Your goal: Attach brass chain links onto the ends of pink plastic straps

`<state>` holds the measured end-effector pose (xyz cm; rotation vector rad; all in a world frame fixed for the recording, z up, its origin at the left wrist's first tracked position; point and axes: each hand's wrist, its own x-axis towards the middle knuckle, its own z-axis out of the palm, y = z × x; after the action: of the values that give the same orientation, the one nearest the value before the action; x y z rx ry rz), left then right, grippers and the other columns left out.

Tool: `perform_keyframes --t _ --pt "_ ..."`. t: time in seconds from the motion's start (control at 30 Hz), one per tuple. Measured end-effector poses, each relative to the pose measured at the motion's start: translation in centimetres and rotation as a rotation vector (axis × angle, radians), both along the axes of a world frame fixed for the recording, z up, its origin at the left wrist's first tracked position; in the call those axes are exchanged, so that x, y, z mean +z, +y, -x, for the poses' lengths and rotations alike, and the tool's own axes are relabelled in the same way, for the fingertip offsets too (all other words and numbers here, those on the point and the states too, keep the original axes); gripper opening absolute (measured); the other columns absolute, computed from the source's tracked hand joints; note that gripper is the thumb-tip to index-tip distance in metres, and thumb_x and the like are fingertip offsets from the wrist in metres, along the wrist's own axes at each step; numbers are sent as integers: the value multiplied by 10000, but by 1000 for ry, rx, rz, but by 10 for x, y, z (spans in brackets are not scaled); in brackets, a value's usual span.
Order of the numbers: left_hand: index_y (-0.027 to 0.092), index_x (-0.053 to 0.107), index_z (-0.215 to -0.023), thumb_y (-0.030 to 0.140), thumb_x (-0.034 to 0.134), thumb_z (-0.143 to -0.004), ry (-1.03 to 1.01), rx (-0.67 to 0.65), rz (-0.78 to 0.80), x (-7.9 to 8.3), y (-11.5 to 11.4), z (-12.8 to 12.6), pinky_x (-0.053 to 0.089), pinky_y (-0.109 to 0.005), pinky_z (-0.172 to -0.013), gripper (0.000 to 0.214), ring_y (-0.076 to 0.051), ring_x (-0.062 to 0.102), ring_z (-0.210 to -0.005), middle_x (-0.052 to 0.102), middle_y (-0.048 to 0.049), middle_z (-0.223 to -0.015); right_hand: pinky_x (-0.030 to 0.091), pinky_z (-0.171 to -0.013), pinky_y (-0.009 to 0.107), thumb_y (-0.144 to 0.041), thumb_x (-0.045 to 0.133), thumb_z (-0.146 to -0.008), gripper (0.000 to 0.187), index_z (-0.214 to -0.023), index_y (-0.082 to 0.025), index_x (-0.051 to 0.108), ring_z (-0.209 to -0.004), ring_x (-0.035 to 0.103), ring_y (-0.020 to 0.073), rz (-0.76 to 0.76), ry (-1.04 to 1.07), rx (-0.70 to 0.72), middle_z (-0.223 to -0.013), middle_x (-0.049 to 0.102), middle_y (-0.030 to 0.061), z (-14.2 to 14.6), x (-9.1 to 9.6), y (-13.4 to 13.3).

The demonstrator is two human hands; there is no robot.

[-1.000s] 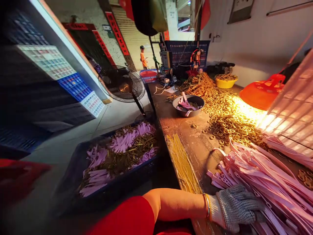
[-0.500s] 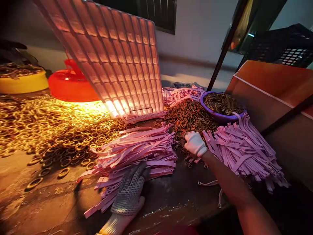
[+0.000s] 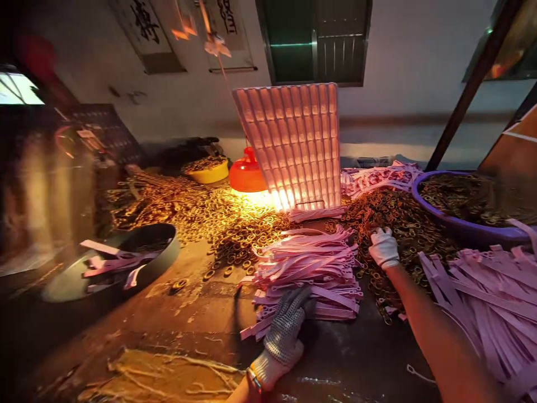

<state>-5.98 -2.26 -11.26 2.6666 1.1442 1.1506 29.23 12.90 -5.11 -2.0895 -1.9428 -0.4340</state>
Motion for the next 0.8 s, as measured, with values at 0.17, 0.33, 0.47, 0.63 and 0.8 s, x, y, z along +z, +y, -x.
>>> perform_keyframes --t 0.17,0.33,0.47,0.63,0.8 --pt "234 610 -1328 89 455 -502 -103 47 12 -6 -10 8 424 -601 -1102 853 -317 523 -1301 625 -92 -1340 375 -979 329 -134 584 -755 167 -879 -138 696 -1019 546 264 16 -6 12 -1113 655 161 10 -22 -45" --pt "309 656 -1245 148 489 -674 -148 251 -49 12 -7 45 540 -509 -979 616 -286 648 -1047 702 -49 -1093 437 -916 342 -218 626 -769 170 -916 -148 673 -1051 530 296 -1 -31 -75 -1058 646 165 14 -41 -60" --pt "215 711 -1129 259 499 -927 -152 535 -28 41 38 101 535 -444 -931 297 -259 653 -960 702 -81 -989 457 -966 370 -274 653 -768 274 -1003 -133 665 -1143 511 322 -81 12 -112 -1145 629 182 2 -54 -54" --pt "58 571 -1293 310 492 -973 16 811 21 49 108 164 374 -487 -1117 415 -306 498 -1282 631 -169 -1268 457 -1001 405 -235 652 -741 392 -1115 -117 666 -1170 532 354 -117 129 -101 -1202 607 230 -12 -68 -49" --pt "31 488 -1358 325 569 -966 106 865 77 53 139 174 384 -576 -1077 497 -339 469 -1301 559 -194 -1359 456 -992 486 -220 625 -779 246 -1000 -278 716 -1158 570 368 -132 250 -56 -1094 633 192 10 -44 -43"
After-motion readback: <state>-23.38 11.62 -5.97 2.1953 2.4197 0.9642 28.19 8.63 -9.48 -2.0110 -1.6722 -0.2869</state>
